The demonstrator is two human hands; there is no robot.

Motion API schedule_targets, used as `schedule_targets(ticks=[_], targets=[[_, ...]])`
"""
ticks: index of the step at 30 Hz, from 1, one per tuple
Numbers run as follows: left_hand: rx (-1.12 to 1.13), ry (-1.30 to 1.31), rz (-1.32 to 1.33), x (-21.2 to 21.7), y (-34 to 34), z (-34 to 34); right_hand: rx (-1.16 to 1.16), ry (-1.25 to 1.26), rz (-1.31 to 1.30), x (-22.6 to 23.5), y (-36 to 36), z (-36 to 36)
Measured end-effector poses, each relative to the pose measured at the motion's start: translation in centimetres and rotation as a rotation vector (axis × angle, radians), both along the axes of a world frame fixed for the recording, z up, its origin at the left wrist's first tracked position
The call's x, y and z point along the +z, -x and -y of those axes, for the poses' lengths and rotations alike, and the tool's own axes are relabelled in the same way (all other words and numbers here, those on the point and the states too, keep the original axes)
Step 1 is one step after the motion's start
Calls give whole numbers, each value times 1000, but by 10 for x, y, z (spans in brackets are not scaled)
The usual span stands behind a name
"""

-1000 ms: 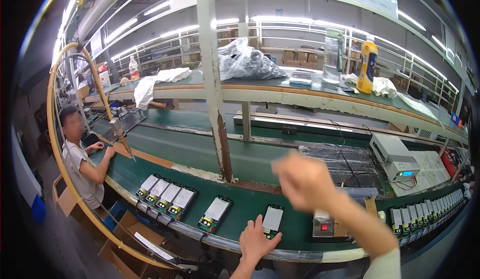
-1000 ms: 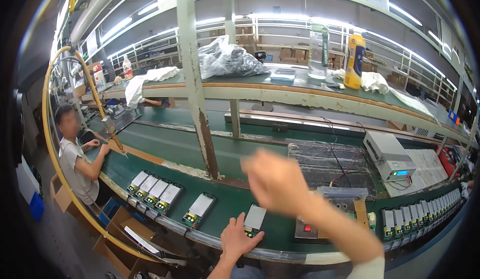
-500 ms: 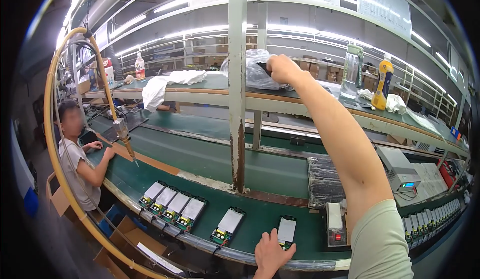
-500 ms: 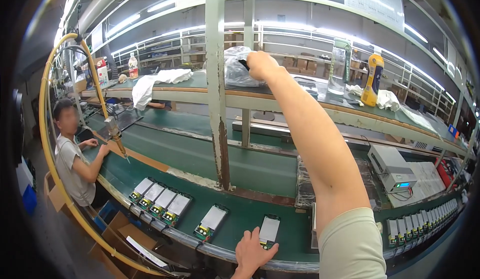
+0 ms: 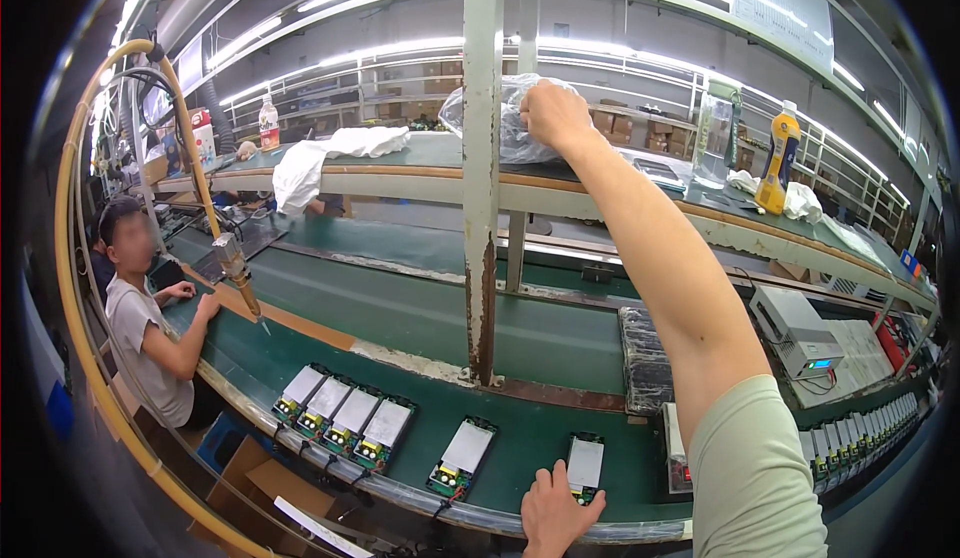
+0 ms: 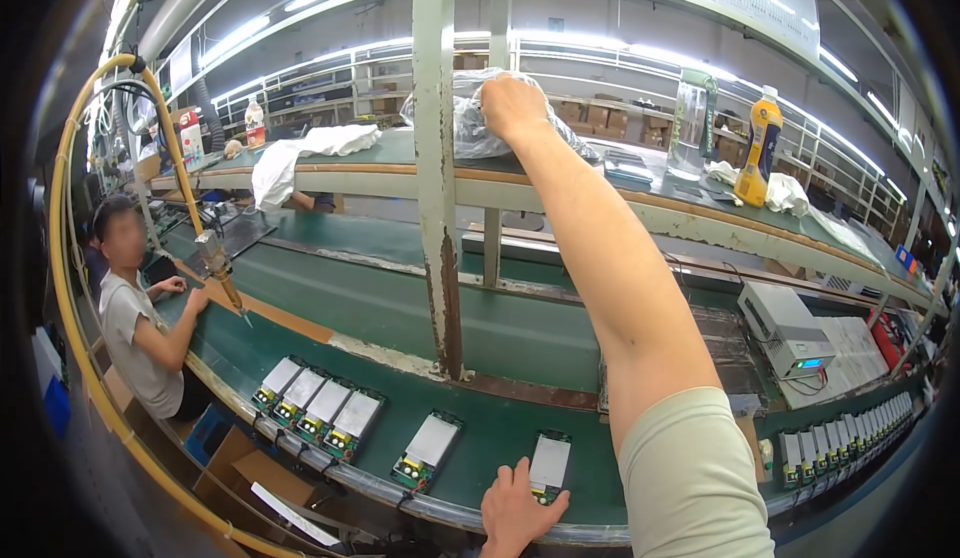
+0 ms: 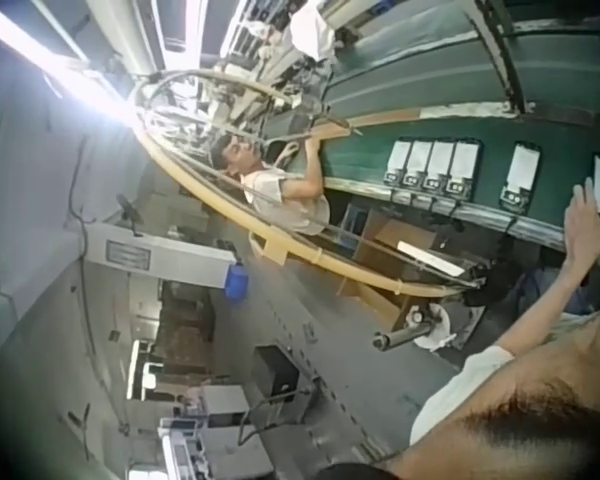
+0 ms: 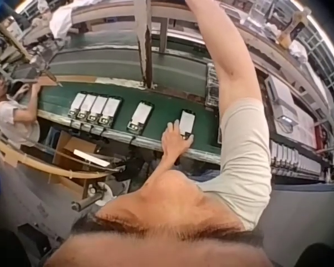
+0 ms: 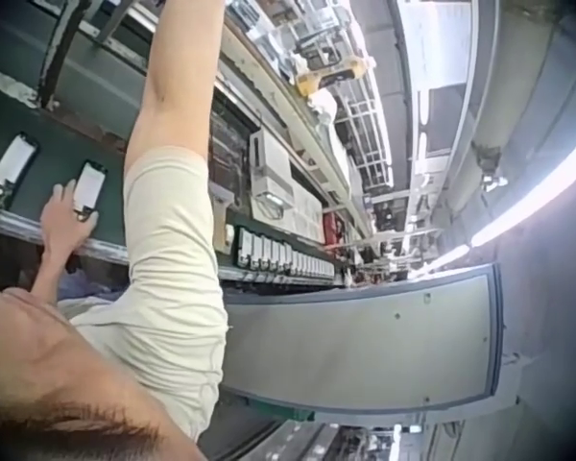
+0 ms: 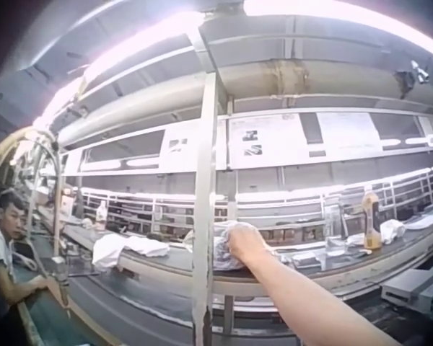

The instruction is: Testing electronic components by placing them into a test jig, connecting cables, and observing indicators on an assembly line.

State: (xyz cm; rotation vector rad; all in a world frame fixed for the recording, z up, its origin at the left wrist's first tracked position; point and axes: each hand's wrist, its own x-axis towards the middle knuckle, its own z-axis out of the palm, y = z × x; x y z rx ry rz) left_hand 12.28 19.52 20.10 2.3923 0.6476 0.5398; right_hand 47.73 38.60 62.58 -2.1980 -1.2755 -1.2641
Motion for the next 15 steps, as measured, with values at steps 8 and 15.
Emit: schedule_targets(ticks=[8, 15], targets=[[-2, -7, 36, -1, -1, 1, 230, -352, -434, 28, -29, 26], [-11, -34, 17, 0, 1, -3, 564, -357, -771, 36, -25, 50]])
